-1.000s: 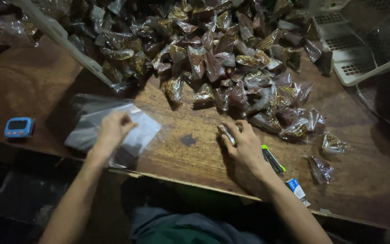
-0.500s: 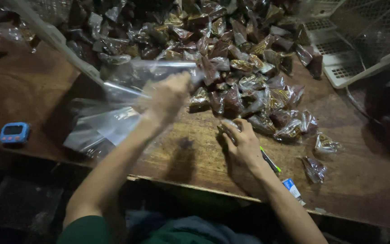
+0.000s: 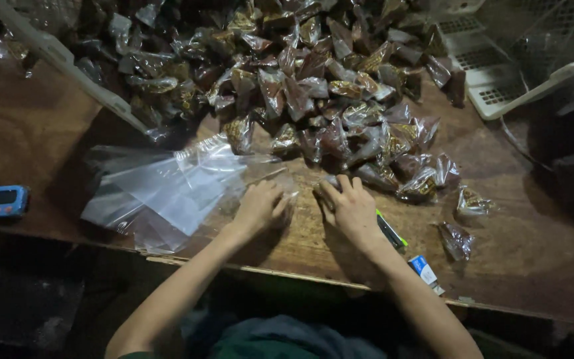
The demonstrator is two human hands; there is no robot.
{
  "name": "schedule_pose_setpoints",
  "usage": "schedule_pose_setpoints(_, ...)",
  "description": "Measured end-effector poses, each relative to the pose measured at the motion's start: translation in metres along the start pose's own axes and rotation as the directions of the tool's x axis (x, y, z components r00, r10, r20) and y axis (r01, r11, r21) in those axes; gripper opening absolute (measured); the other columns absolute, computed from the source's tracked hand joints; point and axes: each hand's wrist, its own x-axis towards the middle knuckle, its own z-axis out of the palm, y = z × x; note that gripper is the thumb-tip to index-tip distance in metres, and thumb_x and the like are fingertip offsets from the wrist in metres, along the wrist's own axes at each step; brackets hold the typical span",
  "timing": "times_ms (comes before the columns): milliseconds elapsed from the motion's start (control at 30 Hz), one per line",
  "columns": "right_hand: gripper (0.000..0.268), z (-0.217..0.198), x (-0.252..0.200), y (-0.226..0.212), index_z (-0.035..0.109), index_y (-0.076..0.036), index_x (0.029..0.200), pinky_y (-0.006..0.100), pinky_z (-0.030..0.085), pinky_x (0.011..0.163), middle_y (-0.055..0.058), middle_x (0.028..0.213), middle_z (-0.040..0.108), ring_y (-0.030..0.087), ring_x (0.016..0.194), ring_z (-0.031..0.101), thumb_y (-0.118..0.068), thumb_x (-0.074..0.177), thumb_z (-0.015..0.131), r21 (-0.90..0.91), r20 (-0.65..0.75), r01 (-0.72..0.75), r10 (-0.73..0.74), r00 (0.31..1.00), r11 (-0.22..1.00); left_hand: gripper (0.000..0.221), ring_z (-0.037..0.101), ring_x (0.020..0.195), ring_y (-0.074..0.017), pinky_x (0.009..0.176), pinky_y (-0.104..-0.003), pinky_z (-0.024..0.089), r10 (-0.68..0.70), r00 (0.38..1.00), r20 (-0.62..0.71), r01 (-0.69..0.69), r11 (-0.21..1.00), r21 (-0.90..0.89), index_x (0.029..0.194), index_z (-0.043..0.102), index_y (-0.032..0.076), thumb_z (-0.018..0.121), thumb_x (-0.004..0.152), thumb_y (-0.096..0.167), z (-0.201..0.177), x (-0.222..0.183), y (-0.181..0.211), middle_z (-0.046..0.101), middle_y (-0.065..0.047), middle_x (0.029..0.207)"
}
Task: Packing individually wrapped snacks into a plastic bag at a packaging station
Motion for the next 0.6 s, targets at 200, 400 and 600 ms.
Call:
schedule_pose_setpoints(200, 0.04, 0.003, -0.005, 0.004, 0.071, -0.025, 0.111, 0.033, 0.052, 0.059, 0.005, 0.093, 0.059, 0.024, 0.082, 0.06, -0.045, 0.076, 0.071, -0.114, 0.037, -0.024, 0.029, 0.999, 0.993, 0.041, 0.049, 0.122, -0.031, 0.098, -0.048, 0.036, -0.074, 0.984, 0.164, 0.051, 0.989, 0.138, 0.117, 0.052, 0.016, 0.073, 0.083, 0.024, -0.001, -0.032, 0.059, 0.052, -0.009, 0.127)
schedule_pose_setpoints(400, 0.035, -0.045, 0.012, 0.004, 0.074, -0.023, 0.109, 0.044, 0.058, 0.066, 0.009, 0.088, 0.066, 0.036, 0.082, 0.068, -0.044, 0.081, 0.075, 0.497, 0.374, -0.308, 0.119, 0.92, 0.811, 0.093, 0.039, 0.142, -0.0363, 0.112, -0.049, 0.033, -0.187, 0.919, 0.348, 0.119, 0.971, 0.208, 0.149, 0.042, 0.017, 0.09, 0.069, 0.013, 0.035, -0.03, 0.02, 0.045, -0.017, 0.149)
schedule_pose_setpoints(600, 0.039, -0.074, 0.011, -0.045, 0.072, -0.011, 0.125, 0.053, 0.054, 0.094, 0.02, 0.124, 0.073, 0.042, 0.116, 0.067, -0.026, 0.089, 0.078, 0.905, 0.394, -0.338, -0.205, 0.896, 0.259, 0.042, 0.055, 0.126, -0.0356, 0.112, -0.04, 0.045, -0.472, 0.855, 0.214, 0.489, 0.6, -0.633, 0.129, 0.068, 0.006, 0.066, 0.087, 0.002, 0.042, -0.034, 0.005, 0.057, -0.022, 0.13)
